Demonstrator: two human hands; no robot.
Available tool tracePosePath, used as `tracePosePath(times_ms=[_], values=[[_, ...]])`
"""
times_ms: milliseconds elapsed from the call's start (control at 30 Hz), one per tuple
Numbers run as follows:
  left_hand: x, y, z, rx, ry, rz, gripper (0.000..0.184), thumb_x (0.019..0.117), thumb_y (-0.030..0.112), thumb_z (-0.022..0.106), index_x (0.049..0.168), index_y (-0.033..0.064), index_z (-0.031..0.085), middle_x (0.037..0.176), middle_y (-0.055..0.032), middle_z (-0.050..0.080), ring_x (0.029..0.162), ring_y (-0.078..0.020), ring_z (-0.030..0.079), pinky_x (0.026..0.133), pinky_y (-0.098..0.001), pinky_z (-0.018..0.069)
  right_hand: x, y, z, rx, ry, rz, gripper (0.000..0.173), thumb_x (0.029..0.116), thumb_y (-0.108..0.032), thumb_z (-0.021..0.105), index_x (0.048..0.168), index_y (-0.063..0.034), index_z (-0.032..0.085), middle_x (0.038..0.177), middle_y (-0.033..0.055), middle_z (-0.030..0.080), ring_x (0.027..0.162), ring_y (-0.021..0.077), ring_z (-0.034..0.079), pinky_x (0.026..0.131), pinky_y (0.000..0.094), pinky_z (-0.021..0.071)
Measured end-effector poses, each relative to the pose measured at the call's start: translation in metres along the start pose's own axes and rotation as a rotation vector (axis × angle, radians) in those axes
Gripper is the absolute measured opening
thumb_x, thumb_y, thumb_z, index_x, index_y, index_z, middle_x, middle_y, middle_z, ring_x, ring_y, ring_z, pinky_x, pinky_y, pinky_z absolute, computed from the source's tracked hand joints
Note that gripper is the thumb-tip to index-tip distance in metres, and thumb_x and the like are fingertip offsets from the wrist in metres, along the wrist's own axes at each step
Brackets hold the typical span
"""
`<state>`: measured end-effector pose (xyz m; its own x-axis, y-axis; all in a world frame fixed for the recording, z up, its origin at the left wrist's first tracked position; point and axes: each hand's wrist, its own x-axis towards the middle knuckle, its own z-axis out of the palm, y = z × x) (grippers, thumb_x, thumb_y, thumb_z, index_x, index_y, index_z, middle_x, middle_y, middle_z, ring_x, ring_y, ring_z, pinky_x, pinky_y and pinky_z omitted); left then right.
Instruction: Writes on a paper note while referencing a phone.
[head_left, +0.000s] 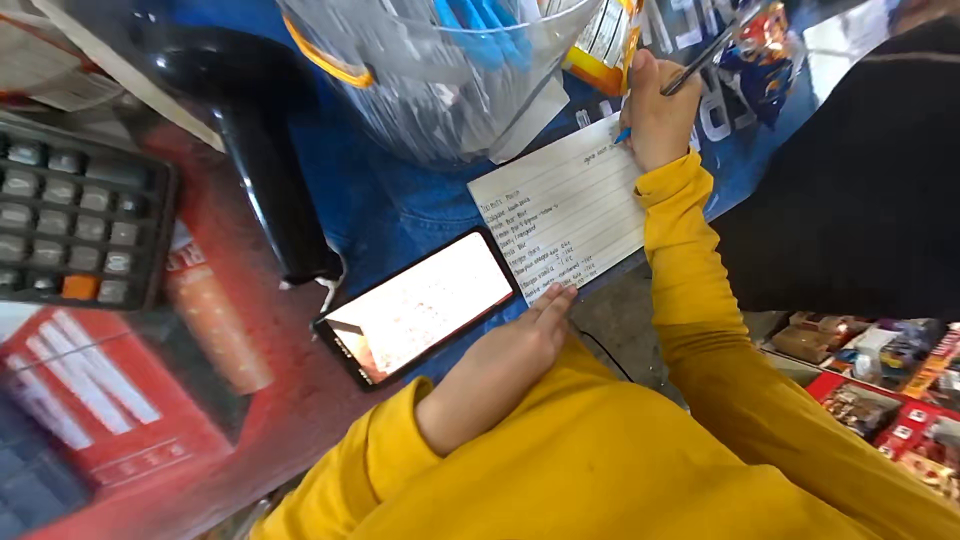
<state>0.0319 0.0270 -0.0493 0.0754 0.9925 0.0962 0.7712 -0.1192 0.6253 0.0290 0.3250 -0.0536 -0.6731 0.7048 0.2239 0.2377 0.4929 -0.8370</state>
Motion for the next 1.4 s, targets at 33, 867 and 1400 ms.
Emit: tracePosePath(times_ms=[33, 867, 1400], values=[[0.000, 0.000, 0.000, -0.006, 0.007, -0.005, 0.032, 0.0939, -0.012, 0.053, 0.124, -0.0095, 0.063, 0.148, -0.0206, 0.054, 0.134, -0.0315, 0.057, 0.098, -0.0365, 0.0546, 0.001, 0.001, 0.000, 0.013, 0.011, -0.008, 0.045, 0.1040, -0.012, 0.048, 0.061, -0.0213, 0.041, 0.049, -0.0150, 0.040, 0.041, -0.0042, 0.041, 0.043, 0.0170, 0.0376], [0.000, 0.002, 0.002, 0.029, 0.018, -0.008, 0.030, 0.0934, -0.014, 0.053, 0.121, -0.0095, 0.065, 0.146, -0.0203, 0.055, 0.135, -0.0316, 0.056, 0.102, -0.0357, 0.0523, 0.004, 0.001, -0.002, -0.025, 0.044, 0.025, 0.046, 0.1037, -0.010, 0.050, 0.061, -0.0209, 0.039, 0.049, -0.0146, 0.038, 0.041, -0.0043, 0.039, 0.044, 0.0166, 0.0375], [0.000, 0.004, -0.003, -0.058, -0.016, -0.046, 0.028, 0.0992, -0.009, 0.046, 0.122, -0.0112, 0.063, 0.149, -0.0209, 0.053, 0.138, -0.0324, 0.053, 0.104, -0.0363, 0.0507, 0.002, 0.001, -0.006, 0.161, 0.078, 0.102, 0.041, 0.1070, -0.013, 0.042, 0.067, -0.0219, 0.043, 0.047, -0.0141, 0.042, 0.038, -0.0014, 0.042, 0.042, 0.0185, 0.0416]])
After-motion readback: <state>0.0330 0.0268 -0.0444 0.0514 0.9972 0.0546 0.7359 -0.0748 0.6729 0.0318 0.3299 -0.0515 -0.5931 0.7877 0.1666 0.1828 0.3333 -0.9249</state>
